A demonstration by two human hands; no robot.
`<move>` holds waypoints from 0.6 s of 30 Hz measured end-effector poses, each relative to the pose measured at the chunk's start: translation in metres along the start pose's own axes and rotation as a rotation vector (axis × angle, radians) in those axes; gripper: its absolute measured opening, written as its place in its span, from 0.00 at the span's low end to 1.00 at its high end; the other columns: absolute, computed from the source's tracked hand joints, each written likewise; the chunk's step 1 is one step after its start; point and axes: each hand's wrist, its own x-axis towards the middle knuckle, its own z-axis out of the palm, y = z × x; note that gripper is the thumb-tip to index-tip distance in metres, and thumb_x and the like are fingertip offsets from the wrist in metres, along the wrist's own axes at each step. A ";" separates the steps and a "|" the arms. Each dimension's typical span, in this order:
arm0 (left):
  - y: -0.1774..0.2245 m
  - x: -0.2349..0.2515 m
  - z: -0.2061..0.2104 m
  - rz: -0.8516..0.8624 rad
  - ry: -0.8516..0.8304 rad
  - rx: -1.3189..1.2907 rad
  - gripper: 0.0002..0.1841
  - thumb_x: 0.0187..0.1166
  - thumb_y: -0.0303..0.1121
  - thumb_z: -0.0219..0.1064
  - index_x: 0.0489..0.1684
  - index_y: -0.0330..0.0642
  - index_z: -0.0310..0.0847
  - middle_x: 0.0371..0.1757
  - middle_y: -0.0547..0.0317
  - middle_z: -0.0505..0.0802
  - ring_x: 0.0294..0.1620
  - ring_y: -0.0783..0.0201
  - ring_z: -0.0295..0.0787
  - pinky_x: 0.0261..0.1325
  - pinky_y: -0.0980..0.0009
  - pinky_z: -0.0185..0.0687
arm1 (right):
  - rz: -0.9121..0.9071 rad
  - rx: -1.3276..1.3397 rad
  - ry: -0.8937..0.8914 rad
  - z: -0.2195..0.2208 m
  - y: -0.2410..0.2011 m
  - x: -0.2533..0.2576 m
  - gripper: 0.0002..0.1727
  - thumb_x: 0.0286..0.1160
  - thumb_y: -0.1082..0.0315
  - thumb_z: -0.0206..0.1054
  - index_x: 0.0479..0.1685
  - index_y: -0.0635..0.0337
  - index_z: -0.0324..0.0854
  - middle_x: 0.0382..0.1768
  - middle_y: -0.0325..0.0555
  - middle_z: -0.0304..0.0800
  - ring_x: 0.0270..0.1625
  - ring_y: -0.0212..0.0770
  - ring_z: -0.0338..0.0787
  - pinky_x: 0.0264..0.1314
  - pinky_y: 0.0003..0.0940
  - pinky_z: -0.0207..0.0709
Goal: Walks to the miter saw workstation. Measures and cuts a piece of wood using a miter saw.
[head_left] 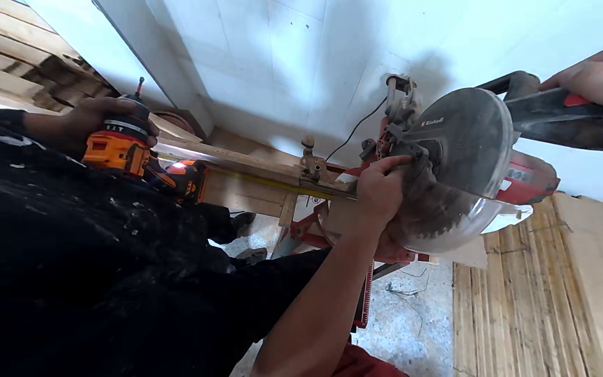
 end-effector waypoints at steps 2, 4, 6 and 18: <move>0.003 -0.001 -0.001 -0.020 0.010 -0.009 0.13 0.86 0.31 0.62 0.57 0.53 0.94 0.49 0.61 0.95 0.42 0.66 0.89 0.45 0.62 0.85 | -0.001 0.042 0.004 0.016 0.024 0.011 0.39 0.71 0.17 0.39 0.40 0.33 0.87 0.30 0.48 0.89 0.35 0.56 0.91 0.28 0.71 0.74; 0.006 -0.003 -0.002 -0.043 0.027 -0.033 0.13 0.87 0.31 0.61 0.55 0.52 0.94 0.47 0.60 0.94 0.42 0.65 0.88 0.44 0.61 0.84 | 0.013 0.062 0.003 0.022 0.033 0.016 0.37 0.71 0.17 0.41 0.41 0.30 0.88 0.30 0.46 0.90 0.35 0.54 0.91 0.30 0.71 0.75; 0.008 -0.004 -0.002 -0.070 0.025 -0.047 0.13 0.87 0.31 0.61 0.55 0.52 0.94 0.49 0.59 0.95 0.46 0.64 0.90 0.48 0.59 0.86 | 0.025 0.086 0.022 0.029 0.044 0.020 0.36 0.71 0.17 0.42 0.39 0.28 0.88 0.28 0.43 0.89 0.33 0.52 0.91 0.27 0.70 0.74; -0.036 0.059 -0.021 -0.468 0.194 0.048 0.18 0.91 0.26 0.53 0.68 0.49 0.87 0.63 0.54 0.91 0.62 0.58 0.87 0.64 0.57 0.82 | 0.045 0.111 0.050 0.036 0.057 0.021 0.32 0.71 0.17 0.44 0.36 0.22 0.86 0.25 0.38 0.87 0.29 0.47 0.89 0.24 0.68 0.72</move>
